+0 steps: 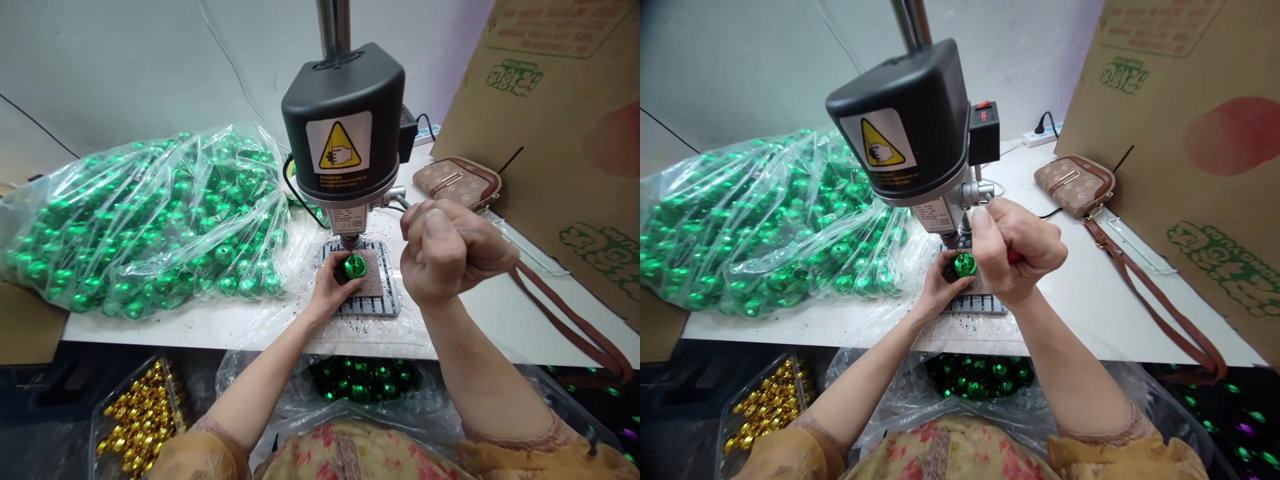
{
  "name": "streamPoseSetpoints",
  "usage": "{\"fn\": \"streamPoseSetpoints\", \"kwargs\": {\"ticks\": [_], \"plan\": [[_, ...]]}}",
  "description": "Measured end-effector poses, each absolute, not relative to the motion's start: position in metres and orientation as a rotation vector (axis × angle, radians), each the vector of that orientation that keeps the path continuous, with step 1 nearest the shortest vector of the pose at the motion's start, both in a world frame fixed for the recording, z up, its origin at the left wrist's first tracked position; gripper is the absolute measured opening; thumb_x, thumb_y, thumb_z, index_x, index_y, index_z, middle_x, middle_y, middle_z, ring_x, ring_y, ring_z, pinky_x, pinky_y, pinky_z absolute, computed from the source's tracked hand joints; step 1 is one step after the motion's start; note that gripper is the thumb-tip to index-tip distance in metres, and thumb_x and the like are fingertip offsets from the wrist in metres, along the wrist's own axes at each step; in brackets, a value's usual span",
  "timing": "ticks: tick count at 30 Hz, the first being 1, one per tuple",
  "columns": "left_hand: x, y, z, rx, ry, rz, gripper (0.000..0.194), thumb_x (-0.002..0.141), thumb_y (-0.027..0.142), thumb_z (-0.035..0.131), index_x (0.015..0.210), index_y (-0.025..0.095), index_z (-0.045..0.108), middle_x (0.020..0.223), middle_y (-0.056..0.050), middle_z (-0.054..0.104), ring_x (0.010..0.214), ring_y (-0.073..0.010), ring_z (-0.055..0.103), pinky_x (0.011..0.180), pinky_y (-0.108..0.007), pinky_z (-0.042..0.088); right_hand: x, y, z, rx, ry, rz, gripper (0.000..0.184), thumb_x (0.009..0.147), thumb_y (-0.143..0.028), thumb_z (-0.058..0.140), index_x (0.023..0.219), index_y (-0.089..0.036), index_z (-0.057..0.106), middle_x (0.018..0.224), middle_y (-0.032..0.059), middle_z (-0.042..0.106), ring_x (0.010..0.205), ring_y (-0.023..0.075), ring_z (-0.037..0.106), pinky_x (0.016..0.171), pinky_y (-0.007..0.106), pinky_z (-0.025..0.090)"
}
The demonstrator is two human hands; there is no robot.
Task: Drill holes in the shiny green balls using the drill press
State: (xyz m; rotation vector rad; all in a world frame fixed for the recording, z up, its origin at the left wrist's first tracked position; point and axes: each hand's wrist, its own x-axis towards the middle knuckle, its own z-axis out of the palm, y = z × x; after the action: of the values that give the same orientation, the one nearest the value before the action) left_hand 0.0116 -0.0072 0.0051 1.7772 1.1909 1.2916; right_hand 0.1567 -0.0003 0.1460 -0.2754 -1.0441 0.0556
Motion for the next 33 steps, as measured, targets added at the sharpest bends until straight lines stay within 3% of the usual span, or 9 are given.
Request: {"fn": "streamPoseSetpoints", "kwargs": {"ticks": [14,19,25,29,33], "plan": [[0.01,-0.007,0.004,1.762,1.22,1.278,0.054,0.074,0.034,0.09,0.118,0.022,0.063,0.117,-0.009,0.072,0.109,-0.0275,0.071,0.096,-0.042,0.057,0.162,0.0,0.129,-0.216,-1.162,-0.037,0.049,0.088,-0.009,0.059,0.06,-0.02,0.019,0.051,-0.007,0.026,0.042,0.0034,0.026,0.044,0.028,0.03],[0.014,-0.006,0.006,1.729,1.239,1.286,0.054,0.073,0.031,0.091,0.118,0.022,0.062,0.113,-0.008,0.073,0.105,-0.0258,0.071,0.093,-0.04,0.058,0.159,0.001,0.156,-0.316,-1.052,0.096,0.055,0.093,-0.021,0.064,0.056,-0.019,0.023,0.049,-0.0066,0.024,0.041,0.0038,0.024,0.042,0.028,0.022],[0.01,-0.032,0.015,1.934,1.417,1.39,0.047,0.078,0.036,0.087,0.115,0.022,0.062,0.106,-0.007,0.071,0.1,-0.0249,0.071,0.087,-0.039,0.058,0.161,0.005,0.191,-0.433,-1.034,0.24,0.05,0.092,-0.031,0.069,0.058,-0.024,0.033,0.048,-0.0069,0.028,0.041,0.0092,0.031,0.044,0.034,0.024],[0.001,-0.094,0.015,2.509,0.942,1.357,0.051,0.087,0.046,0.078,0.125,0.019,0.058,0.107,-0.011,0.072,0.096,-0.0238,0.071,0.081,-0.037,0.059,0.161,0.003,0.192,-0.432,-1.038,0.246,0.05,0.092,-0.031,0.07,0.058,-0.025,0.033,0.048,-0.0065,0.026,0.042,0.0104,0.031,0.045,0.034,0.024],[-0.013,-0.141,0.007,2.955,0.514,1.004,0.051,0.091,0.055,0.072,0.119,0.014,0.062,0.107,-0.015,0.074,0.095,-0.0258,0.069,0.088,-0.043,0.059,0.161,0.002,0.19,-0.39,-1.034,0.25,0.047,0.093,-0.024,0.067,0.058,-0.024,0.036,0.049,-0.0061,0.029,0.042,0.01,0.032,0.047,0.034,0.024]]}}
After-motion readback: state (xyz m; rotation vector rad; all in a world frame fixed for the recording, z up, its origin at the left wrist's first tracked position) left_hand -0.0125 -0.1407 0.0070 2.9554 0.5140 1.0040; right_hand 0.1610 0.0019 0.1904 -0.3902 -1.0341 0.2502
